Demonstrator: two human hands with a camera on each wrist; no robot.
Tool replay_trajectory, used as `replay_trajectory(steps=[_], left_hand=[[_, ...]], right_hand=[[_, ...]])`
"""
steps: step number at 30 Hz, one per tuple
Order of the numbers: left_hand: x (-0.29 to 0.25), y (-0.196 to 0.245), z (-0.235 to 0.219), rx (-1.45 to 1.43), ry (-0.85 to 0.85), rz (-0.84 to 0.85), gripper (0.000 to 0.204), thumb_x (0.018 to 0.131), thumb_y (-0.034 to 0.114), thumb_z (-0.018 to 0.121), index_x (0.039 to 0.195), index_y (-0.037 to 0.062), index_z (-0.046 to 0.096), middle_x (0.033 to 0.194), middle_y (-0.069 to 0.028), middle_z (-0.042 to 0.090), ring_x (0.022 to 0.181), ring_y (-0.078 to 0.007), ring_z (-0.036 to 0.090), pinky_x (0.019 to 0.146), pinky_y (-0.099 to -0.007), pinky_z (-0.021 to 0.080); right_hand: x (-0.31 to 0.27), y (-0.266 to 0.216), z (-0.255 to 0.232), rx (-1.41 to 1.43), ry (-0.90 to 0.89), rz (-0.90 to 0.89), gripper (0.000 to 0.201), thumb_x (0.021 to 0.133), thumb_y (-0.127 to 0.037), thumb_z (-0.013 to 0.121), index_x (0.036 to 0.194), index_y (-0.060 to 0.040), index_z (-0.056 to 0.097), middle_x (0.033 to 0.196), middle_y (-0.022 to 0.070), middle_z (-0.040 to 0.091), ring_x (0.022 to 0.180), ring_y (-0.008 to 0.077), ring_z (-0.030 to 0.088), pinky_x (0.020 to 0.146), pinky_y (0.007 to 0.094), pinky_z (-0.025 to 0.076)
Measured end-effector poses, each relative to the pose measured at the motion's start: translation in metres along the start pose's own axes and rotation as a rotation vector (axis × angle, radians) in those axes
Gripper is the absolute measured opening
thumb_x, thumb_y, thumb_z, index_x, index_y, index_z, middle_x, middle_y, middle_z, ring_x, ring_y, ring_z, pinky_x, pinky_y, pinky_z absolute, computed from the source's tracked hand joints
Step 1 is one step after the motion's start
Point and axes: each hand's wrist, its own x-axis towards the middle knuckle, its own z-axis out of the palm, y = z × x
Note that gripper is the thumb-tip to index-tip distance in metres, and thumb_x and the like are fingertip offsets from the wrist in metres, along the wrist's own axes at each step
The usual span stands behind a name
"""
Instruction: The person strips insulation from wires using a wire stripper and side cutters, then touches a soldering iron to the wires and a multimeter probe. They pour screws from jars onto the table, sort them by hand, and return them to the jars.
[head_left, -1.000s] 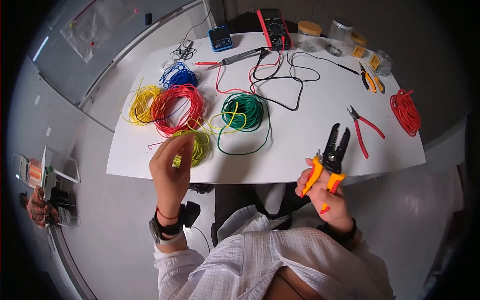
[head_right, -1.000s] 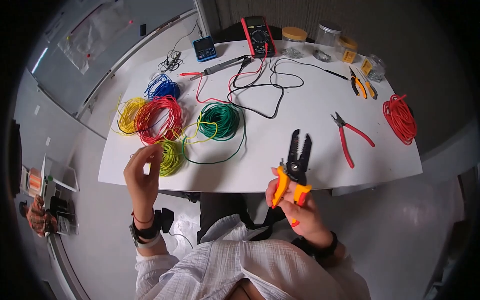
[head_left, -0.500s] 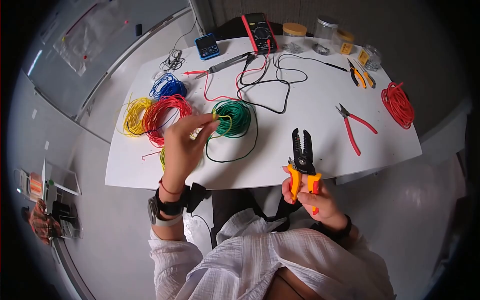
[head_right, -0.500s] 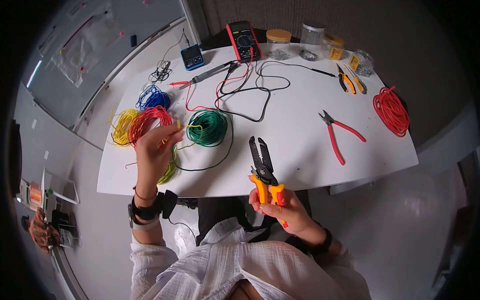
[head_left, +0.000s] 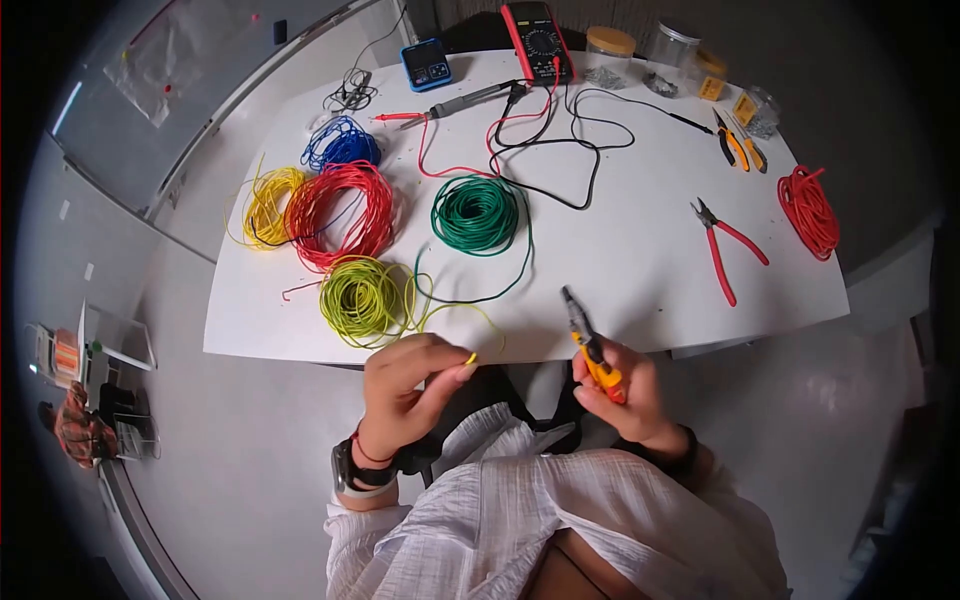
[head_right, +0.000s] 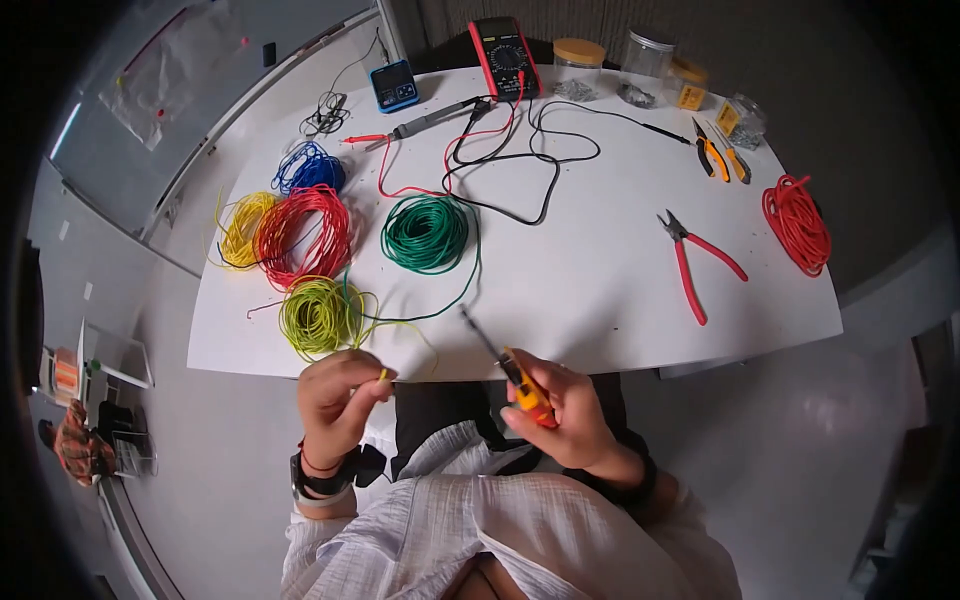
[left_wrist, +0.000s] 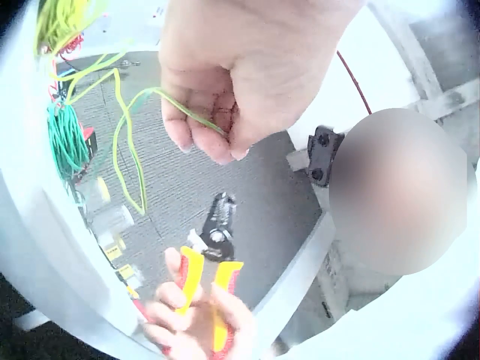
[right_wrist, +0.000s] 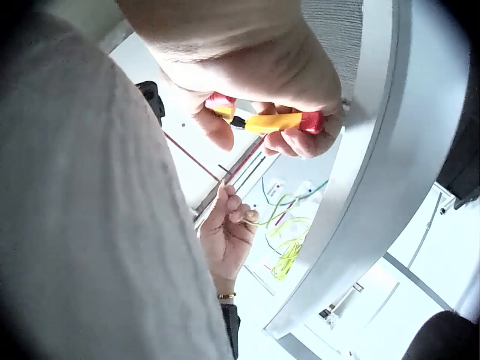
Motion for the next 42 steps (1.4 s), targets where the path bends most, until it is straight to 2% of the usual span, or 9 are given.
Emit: replay_trajectory(steps=[5,8,12,14,21,23,27,29,42], left_hand=[[-0.001,0.003,0.014,-0.207,0.002,-0.227,0.006,0.078,0.003,0.061,0.083,-0.0001,0.062,0.067,-0.007,0.061,0.057,-0.0159,0.056,0.054,-0.024,0.042],[0.003,0.006,0.02,-0.183,-0.048,-0.224,0.006,0.079,0.003,0.059,0.083,-0.0004,0.062,0.067,-0.0067,0.06,0.058,-0.0157,0.056,0.054,-0.0238,0.042],[0.007,0.003,0.026,-0.119,-0.077,-0.139,0.006,0.079,0.003,0.059,0.084,-0.0009,0.061,0.067,-0.0067,0.06,0.059,-0.016,0.056,0.054,-0.0237,0.042],[0.009,0.005,0.028,-0.093,-0.037,-0.088,0.005,0.079,0.001,0.058,0.083,-0.0006,0.06,0.067,-0.0072,0.06,0.06,-0.0164,0.056,0.054,-0.0239,0.042],[0.004,-0.002,0.03,-0.127,-0.01,-0.09,0.007,0.075,0.0,0.063,0.08,-0.0002,0.059,0.068,-0.0087,0.06,0.059,-0.0201,0.055,0.056,-0.0262,0.043],[0.007,-0.003,0.03,-0.015,0.056,0.062,0.01,0.072,0.0,0.065,0.08,-0.0004,0.059,0.069,-0.0088,0.061,0.058,-0.0215,0.055,0.056,-0.0279,0.043],[0.008,-0.002,0.031,0.008,0.081,0.074,0.011,0.071,0.0,0.066,0.079,0.0,0.06,0.068,-0.0084,0.061,0.057,-0.0215,0.054,0.055,-0.0289,0.042],[0.009,-0.001,0.03,-0.026,0.041,0.057,0.011,0.07,0.001,0.067,0.08,0.0006,0.061,0.068,-0.0079,0.061,0.056,-0.0209,0.053,0.055,-0.0288,0.041],[0.008,-0.005,0.028,0.012,-0.032,0.151,0.017,0.068,0.002,0.067,0.084,0.0009,0.062,0.068,-0.0079,0.06,0.059,-0.0228,0.055,0.058,-0.0314,0.042]], right_hand=[[0.005,-0.004,0.009,-0.386,0.058,-0.197,0.057,0.069,-0.008,0.066,0.121,0.0026,0.044,0.097,0.0178,0.058,0.078,0.0235,0.06,0.071,0.0279,0.047],[0.004,-0.002,0.009,-0.46,0.105,-0.206,0.059,0.067,-0.007,0.067,0.121,0.0012,0.045,0.098,0.0172,0.057,0.078,0.0259,0.059,0.07,0.0294,0.048],[0.002,-0.015,0.013,-0.529,0.048,-0.153,0.063,0.064,-0.007,0.068,0.122,0.0006,0.043,0.1,0.0167,0.056,0.082,0.0263,0.058,0.069,0.0301,0.048],[0.003,-0.017,0.016,-0.514,0.104,-0.178,0.059,0.064,-0.009,0.068,0.117,0.0028,0.047,0.09,0.0133,0.056,0.073,0.0216,0.055,0.066,0.0277,0.045],[0.002,-0.015,0.014,-0.578,0.103,-0.192,0.064,0.059,-0.007,0.068,0.119,0.0022,0.047,0.093,0.0151,0.055,0.076,0.025,0.056,0.069,0.0292,0.046],[0.001,-0.014,0.014,-0.578,0.096,-0.202,0.066,0.058,-0.006,0.069,0.119,0.0026,0.046,0.096,0.0163,0.054,0.08,0.026,0.056,0.071,0.0298,0.046],[-0.001,-0.014,0.013,-0.613,0.084,-0.212,0.066,0.058,-0.005,0.069,0.119,0.003,0.046,0.098,0.0166,0.054,0.082,0.0264,0.056,0.072,0.0304,0.047],[-0.003,-0.016,0.012,-0.583,0.055,-0.15,0.068,0.061,-0.006,0.068,0.123,0.0007,0.041,0.101,0.0158,0.054,0.091,0.0291,0.055,0.08,0.0354,0.044],[-0.007,-0.016,0.011,-0.629,0.069,-0.149,0.07,0.059,-0.008,0.07,0.122,0.0,0.042,0.099,0.0143,0.055,0.088,0.0284,0.056,0.077,0.0351,0.045]])
